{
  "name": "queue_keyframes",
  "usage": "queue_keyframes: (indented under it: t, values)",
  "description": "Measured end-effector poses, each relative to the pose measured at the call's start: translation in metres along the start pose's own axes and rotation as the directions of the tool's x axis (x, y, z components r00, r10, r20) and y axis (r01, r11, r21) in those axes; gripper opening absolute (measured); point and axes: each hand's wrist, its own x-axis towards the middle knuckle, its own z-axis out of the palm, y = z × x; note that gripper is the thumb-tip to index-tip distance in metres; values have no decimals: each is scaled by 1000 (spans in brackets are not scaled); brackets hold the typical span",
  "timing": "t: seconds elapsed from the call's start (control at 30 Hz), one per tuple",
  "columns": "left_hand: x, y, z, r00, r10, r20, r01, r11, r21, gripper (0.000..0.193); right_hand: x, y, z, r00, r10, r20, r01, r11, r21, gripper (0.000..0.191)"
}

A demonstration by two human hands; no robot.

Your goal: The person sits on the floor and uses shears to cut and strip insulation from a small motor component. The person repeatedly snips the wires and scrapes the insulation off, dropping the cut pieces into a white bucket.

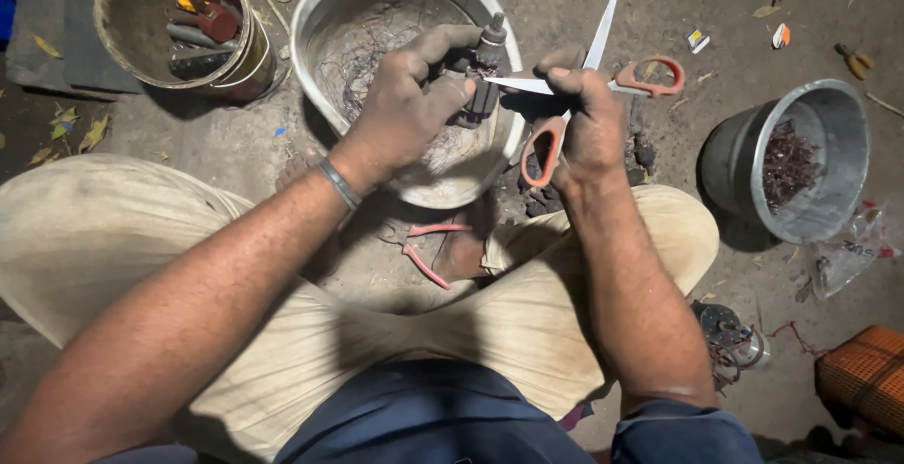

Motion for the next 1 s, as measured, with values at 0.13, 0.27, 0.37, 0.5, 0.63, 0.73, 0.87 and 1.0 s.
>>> queue_keyframes:
  t: [0.13, 0.27, 0.37, 0.5, 0.63, 0.73, 0.87, 1.0]
  values:
    - [1, 2, -2, 998, -34, 43, 37, 998, -56, 37, 3, -2, -2, 998, 32, -46, -29, 998, 49, 16]
    - [1, 8, -2, 997, 54, 58, -54, 999, -6, 36, 4, -1, -3, 998, 47, -38, -46, 998, 45, 16]
    - [1, 13, -4, 995, 74, 68, -77, 997, 30, 36, 5, 1, -5, 995, 75, -70, -68, 993, 93, 15]
    - [-1, 18, -5, 997, 9, 82, -6, 999, -34, 37, 8, -1, -7, 998, 68, -8, -68, 996, 60, 15]
    - [-3, 13, -3, 993, -44, 107, 56, 992, -116, 38, 8, -7, -3, 997, 68, 45, -72, 995, 72, 17]
    - [0, 5, -4, 998, -30, 53, 36, 993, -114, 36, 3, -9, 6, 983, 63, 173, -68, 997, 23, 18]
    - [3, -1, -3, 1000, -3, -24, 1, 997, -75, 35, -5, -12, 17, 995, -67, 73, 87, 946, -312, 24]
    - [1, 6, -2, 998, -59, -38, 57, 996, -70, 35, -13, -10, 23, 985, -164, 58, 169, 828, -534, 18]
